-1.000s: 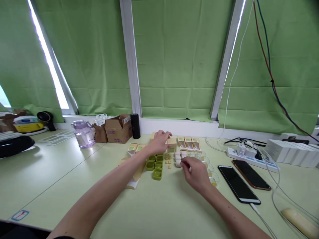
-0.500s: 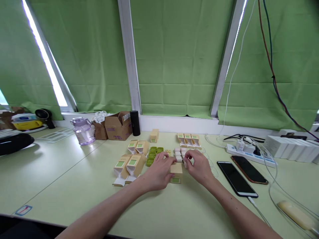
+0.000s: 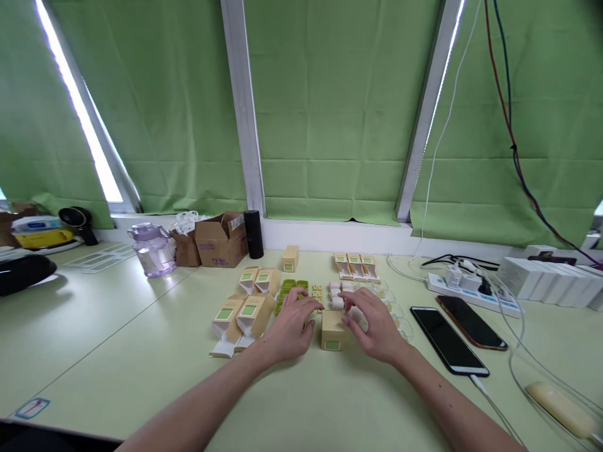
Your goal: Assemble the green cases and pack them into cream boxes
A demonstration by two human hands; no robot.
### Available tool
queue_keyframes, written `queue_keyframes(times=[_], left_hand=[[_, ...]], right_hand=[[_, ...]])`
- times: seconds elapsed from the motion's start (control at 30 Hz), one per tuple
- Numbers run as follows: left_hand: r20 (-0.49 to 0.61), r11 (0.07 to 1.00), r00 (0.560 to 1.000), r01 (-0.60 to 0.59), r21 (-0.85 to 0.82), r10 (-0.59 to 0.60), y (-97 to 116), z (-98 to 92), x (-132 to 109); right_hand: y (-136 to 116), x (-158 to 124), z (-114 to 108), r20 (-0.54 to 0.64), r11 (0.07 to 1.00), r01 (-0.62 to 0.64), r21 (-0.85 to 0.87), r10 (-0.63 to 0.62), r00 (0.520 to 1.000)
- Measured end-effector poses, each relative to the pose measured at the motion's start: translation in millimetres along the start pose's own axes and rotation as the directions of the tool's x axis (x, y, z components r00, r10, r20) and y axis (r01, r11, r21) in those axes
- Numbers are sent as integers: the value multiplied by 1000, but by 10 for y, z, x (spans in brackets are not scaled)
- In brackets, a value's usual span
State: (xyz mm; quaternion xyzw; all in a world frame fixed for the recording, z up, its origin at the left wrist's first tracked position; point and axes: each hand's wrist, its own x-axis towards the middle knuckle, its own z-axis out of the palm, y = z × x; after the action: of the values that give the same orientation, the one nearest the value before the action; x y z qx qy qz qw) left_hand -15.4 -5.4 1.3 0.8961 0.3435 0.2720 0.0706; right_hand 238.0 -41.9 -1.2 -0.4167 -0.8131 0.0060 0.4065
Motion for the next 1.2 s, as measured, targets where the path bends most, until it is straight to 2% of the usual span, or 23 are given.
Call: queue_keyframes(times=[0.13, 0.27, 0.47, 0.9, 1.2], left_hand=[[-6, 1000, 1000, -2, 14, 2, 19, 35, -15], [-20, 1000, 1000, -7, 29, 7, 41, 32, -26], [-37, 999, 999, 0, 37, 1, 43, 38, -30], [-119, 1000, 992, -31, 2, 31, 37, 89, -54], [-165, 999, 986, -34, 30, 38, 34, 106, -67]], right_hand=[[-58, -49, -12, 79, 995, 91, 44, -94, 992], [-90, -59, -8, 71, 987, 123, 100, -131, 989], [-84, -77, 74, 70, 986, 138, 89, -144, 987], [5, -83, 212, -86, 981, 193, 28, -190, 978], [83, -85, 247, -131, 985, 169, -41, -173, 976]])
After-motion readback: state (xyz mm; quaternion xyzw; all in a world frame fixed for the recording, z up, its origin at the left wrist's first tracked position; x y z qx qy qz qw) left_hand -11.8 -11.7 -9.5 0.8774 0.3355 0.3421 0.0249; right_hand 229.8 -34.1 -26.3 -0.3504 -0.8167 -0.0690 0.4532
